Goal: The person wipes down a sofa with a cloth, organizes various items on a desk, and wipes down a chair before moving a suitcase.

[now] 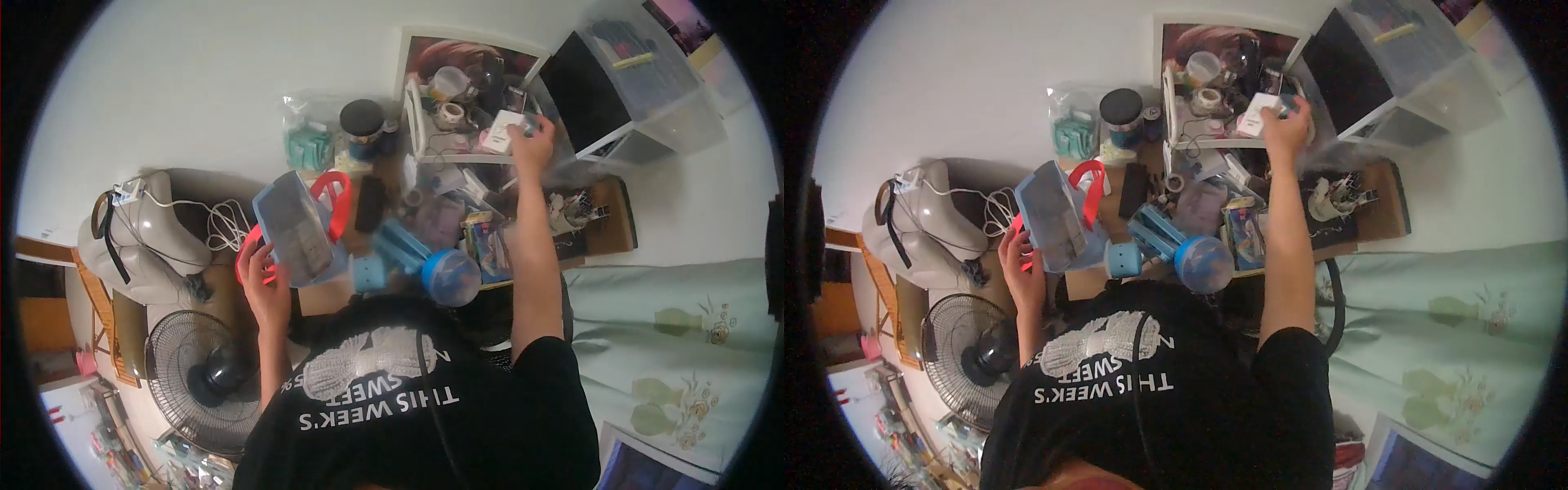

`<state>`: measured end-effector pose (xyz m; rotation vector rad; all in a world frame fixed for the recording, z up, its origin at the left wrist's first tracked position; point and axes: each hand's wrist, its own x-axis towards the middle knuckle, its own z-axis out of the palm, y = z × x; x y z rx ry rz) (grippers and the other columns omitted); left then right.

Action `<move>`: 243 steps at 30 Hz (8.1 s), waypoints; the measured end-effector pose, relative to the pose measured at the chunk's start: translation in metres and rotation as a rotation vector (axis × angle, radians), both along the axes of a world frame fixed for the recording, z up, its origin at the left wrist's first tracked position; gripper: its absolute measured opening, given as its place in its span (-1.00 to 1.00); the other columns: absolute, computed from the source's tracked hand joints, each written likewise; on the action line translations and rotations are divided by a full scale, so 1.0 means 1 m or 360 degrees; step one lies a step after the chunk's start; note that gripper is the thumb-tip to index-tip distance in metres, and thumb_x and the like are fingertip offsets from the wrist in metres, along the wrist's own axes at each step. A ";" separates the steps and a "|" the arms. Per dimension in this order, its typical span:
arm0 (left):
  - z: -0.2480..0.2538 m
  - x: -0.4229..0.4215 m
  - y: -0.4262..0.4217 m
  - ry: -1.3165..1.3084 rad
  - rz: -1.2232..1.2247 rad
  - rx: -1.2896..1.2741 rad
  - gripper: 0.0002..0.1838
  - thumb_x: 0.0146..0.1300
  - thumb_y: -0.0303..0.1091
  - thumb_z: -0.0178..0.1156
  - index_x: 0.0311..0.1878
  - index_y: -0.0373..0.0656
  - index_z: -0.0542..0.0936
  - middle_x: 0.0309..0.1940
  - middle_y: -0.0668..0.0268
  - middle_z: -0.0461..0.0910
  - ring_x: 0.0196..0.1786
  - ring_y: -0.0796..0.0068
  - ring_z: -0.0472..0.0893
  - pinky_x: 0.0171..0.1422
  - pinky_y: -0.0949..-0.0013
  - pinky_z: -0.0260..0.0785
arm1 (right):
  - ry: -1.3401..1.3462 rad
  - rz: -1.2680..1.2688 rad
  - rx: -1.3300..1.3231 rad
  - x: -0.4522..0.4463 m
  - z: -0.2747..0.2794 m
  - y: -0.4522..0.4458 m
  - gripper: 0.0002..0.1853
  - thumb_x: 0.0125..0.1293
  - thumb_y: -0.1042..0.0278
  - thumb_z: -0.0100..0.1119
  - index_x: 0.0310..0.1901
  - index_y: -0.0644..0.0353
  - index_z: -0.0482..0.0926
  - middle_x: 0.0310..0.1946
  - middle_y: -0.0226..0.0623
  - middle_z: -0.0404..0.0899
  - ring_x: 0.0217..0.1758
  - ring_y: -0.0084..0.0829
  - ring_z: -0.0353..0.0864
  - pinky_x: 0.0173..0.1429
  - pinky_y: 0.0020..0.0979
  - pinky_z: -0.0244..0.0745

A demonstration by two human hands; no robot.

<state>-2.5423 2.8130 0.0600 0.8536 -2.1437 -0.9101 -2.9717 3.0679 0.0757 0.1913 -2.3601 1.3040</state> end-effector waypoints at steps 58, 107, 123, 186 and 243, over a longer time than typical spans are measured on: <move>-0.006 0.005 -0.017 0.0643 -0.0098 0.1403 -0.56 0.29 -0.35 0.13 0.23 -0.17 0.36 0.09 0.24 0.47 0.05 0.35 0.54 0.03 0.29 0.50 | -0.0803 0.1282 -0.0990 0.017 0.058 0.038 -0.41 0.15 0.50 0.19 0.24 0.12 0.27 0.07 -0.24 0.50 0.02 -0.34 0.55 -0.04 -0.26 0.50; 0.004 -0.033 0.004 0.0656 -0.0231 0.0992 -0.38 0.12 -0.59 0.28 0.24 -0.28 0.25 0.11 0.16 0.41 0.13 0.33 0.48 0.08 0.31 0.50 | 0.0355 0.0088 0.0078 0.028 0.054 0.056 -0.22 -0.08 0.34 0.46 0.24 0.28 0.35 0.14 -0.02 0.46 0.19 -0.14 0.46 0.27 -0.26 0.32; 0.020 -0.096 0.072 0.0374 -0.0730 0.1269 -0.33 0.10 -0.59 0.31 0.25 -0.26 0.21 0.13 0.12 0.42 0.13 0.29 0.52 0.05 0.22 0.54 | -0.0868 0.1716 -0.0396 0.206 0.007 -0.060 -0.42 0.00 0.24 0.48 0.05 0.27 0.48 -0.30 -0.37 0.59 -0.28 -0.57 0.57 -0.16 -0.48 0.51; 0.055 -0.099 -0.021 -0.0419 -0.1617 0.0507 -0.58 0.20 -0.36 0.23 0.15 -0.13 0.48 -0.26 0.35 0.53 -0.27 0.63 0.49 -0.23 0.52 0.35 | -0.1589 0.1659 -0.0909 0.214 0.027 -0.037 -0.62 0.24 0.39 0.26 0.06 0.29 0.47 -0.12 -0.27 0.60 -0.12 -0.47 0.63 -0.03 -0.43 0.55; 0.006 -0.112 0.055 0.0313 -0.0962 0.1185 -0.70 0.29 -0.49 -0.08 0.02 -0.31 0.53 -0.13 0.28 0.61 -0.02 0.57 0.52 0.10 0.45 0.34 | -0.1324 0.1310 -0.0966 0.222 0.008 -0.054 -0.66 0.40 0.21 0.03 0.09 0.22 0.40 -0.33 -0.38 0.49 -0.60 -0.61 0.47 -0.59 -0.56 0.34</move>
